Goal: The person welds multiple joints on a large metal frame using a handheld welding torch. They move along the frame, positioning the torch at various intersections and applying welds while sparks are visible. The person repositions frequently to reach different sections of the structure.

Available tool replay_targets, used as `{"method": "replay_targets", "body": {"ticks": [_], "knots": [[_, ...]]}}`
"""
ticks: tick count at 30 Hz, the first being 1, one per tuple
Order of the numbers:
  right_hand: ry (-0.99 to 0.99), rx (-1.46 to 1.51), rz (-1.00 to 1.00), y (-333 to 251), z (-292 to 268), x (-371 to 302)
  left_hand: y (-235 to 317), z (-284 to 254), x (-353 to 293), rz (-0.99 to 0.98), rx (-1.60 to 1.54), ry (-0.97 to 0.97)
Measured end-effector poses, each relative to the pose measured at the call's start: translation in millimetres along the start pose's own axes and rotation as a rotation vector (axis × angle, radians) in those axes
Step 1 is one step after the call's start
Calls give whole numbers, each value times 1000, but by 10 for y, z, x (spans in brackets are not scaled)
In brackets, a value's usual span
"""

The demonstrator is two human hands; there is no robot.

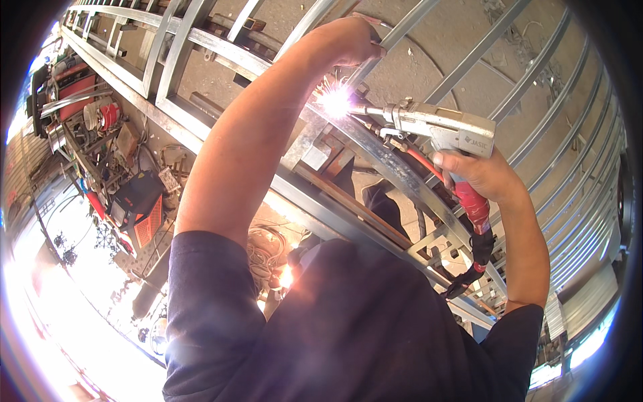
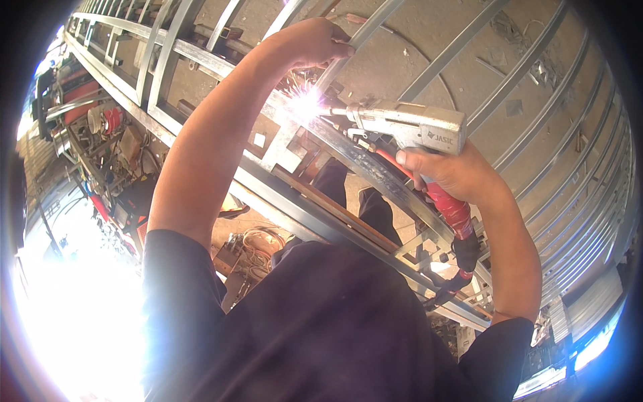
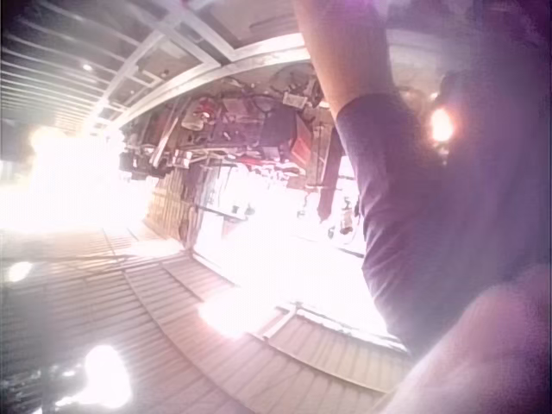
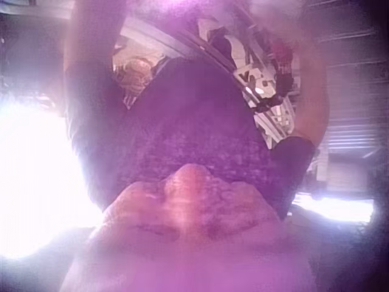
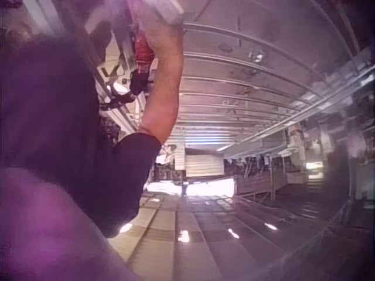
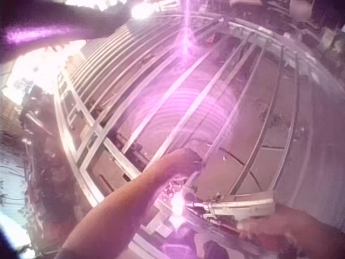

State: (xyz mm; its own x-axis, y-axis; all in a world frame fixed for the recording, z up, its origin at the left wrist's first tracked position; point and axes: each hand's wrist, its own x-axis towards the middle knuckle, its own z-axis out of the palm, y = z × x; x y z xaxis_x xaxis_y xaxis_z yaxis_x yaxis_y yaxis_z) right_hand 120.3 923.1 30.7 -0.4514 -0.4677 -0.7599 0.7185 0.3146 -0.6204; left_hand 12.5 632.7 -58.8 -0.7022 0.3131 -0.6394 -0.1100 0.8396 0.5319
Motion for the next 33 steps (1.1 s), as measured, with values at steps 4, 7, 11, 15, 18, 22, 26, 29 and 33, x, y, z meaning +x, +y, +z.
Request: {"method": "replay_targets", "body": {"ticks": [4, 7, 11, 15, 18, 22, 26, 29, 33], "knots": [[-19, -12, 1, 39, -34, -3, 70, -41, -52, -31, -6, -20], [5, -2, 11, 59, -24, -41, 53, -39, -48, -13, -2, -16], [66, 66, 9, 56, -69, -182, 0, 11, -41, 32, 45, 45], [98, 51, 39, 157, -283, -471, 34, 172, -101, 113, 239, 408], [96, 78, 91, 315, -374, -665, 473, 290, -267, 133, 178, 524], [65, 63, 127, 556, -488, -746, 632, 836, -306, 265, -16, 281], [94, 80, 74, 632, -459, -743, 676, 823, -286, 176, -86, 65], [75, 72, 89, 667, -486, -719, 707, 806, -253, 134, -53, 57], [55, 75, 93, 657, -496, -724, 661, 873, -196, 82, -99, 74]]}}
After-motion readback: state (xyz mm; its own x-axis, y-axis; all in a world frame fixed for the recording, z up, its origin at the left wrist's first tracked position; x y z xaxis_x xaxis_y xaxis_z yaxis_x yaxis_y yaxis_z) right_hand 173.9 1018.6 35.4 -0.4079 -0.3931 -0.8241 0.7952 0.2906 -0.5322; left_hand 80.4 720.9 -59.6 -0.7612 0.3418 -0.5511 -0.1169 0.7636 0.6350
